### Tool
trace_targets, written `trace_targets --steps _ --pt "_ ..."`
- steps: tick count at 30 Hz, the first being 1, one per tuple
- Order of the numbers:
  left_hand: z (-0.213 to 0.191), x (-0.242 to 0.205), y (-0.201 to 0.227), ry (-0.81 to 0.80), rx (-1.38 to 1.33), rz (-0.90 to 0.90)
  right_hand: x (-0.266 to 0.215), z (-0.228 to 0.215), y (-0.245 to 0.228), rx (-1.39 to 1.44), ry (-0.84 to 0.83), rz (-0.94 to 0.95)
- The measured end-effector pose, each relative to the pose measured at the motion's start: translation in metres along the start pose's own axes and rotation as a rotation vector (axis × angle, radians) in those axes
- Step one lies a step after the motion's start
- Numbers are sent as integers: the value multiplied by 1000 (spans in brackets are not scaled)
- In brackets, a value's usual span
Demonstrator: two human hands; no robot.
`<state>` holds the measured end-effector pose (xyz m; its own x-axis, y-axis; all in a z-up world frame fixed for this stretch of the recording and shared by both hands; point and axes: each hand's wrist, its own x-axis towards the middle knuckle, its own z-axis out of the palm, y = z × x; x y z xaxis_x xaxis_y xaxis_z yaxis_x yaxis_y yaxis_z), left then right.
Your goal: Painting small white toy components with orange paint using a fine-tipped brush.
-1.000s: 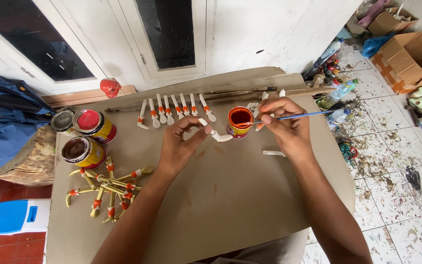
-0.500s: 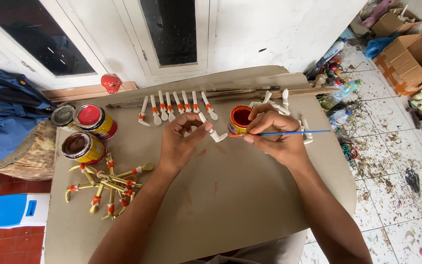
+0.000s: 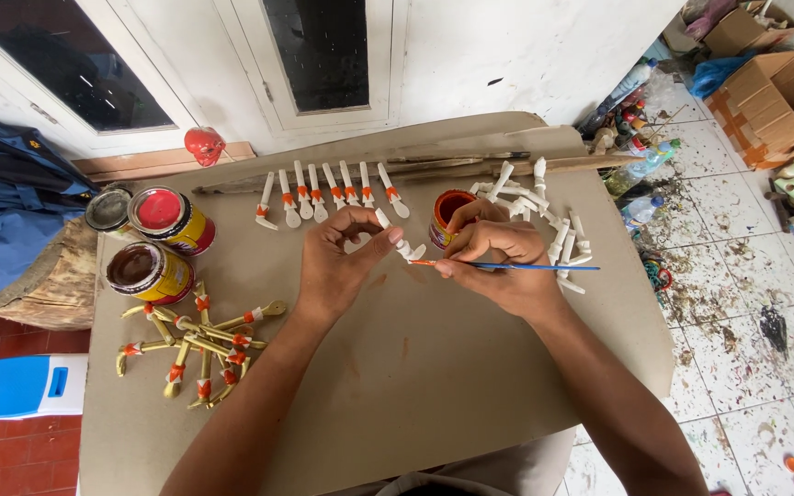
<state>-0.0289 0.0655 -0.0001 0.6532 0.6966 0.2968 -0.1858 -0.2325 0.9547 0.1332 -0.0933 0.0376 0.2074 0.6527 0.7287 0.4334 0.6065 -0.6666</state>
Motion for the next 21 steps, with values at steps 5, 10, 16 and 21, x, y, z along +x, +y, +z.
trace_targets --steps 5,10,16,21 --pt "0 0 0 -2 -2 -2 0 -1 4 -19 -2 -3" --pt "0 -1 1 3 2 6 -3 -3 8 -41 21 7" --pt "0 -1 1 -2 5 17 1 0 2 -9 11 -1" --pt "-1 -1 2 -3 7 10 -4 0 7 -55 24 28"
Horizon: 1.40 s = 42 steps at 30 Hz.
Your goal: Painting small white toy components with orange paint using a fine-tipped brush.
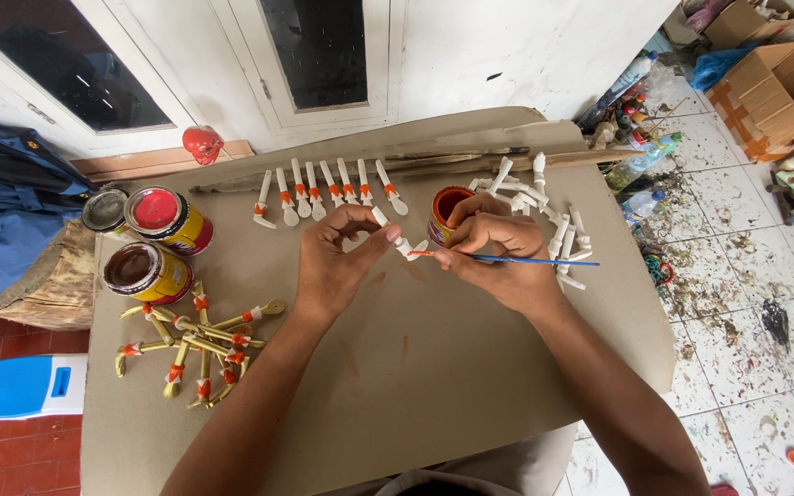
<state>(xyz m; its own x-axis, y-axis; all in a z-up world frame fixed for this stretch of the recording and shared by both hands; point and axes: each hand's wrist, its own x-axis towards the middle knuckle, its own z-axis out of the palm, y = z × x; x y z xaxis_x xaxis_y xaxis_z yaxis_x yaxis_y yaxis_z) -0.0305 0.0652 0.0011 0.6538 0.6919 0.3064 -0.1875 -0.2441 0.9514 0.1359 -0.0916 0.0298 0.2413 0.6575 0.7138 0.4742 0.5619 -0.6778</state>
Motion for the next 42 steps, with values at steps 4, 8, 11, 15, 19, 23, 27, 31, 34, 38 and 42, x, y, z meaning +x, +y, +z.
trace_targets --steps 4,8,11,15,19,23,27,31,34,38,42 --pt "0 -1 4 3 1 -20 1 -4 -2 -12 -1 6" --pt "1 -1 5 1 -4 -27 2 0 -5 14 -7 4" --pt "1 -1 3 7 -2 -32 1 2 -3 7 -1 8" --pt "1 -1 1 14 11 -27 1 -5 -1 -10 10 0" --pt "1 -1 1 -1 -6 -15 4 0 -5 18 10 -4" --pt "1 0 -3 -7 -12 3 2 1 -2 13 6 -2" --pt "1 1 -2 -15 2 11 1 -4 -1 -16 12 16" --pt "1 -2 3 -10 -1 -3 1 -1 -3 3 4 -3" --pt "2 -1 3 -15 6 10 1 -1 -2 3 -1 -1" --pt "3 -1 5 0 9 10 2 -4 -3 -11 23 1" --pt "4 -1 4 9 6 18 6 1 -11 35 -1 -11"
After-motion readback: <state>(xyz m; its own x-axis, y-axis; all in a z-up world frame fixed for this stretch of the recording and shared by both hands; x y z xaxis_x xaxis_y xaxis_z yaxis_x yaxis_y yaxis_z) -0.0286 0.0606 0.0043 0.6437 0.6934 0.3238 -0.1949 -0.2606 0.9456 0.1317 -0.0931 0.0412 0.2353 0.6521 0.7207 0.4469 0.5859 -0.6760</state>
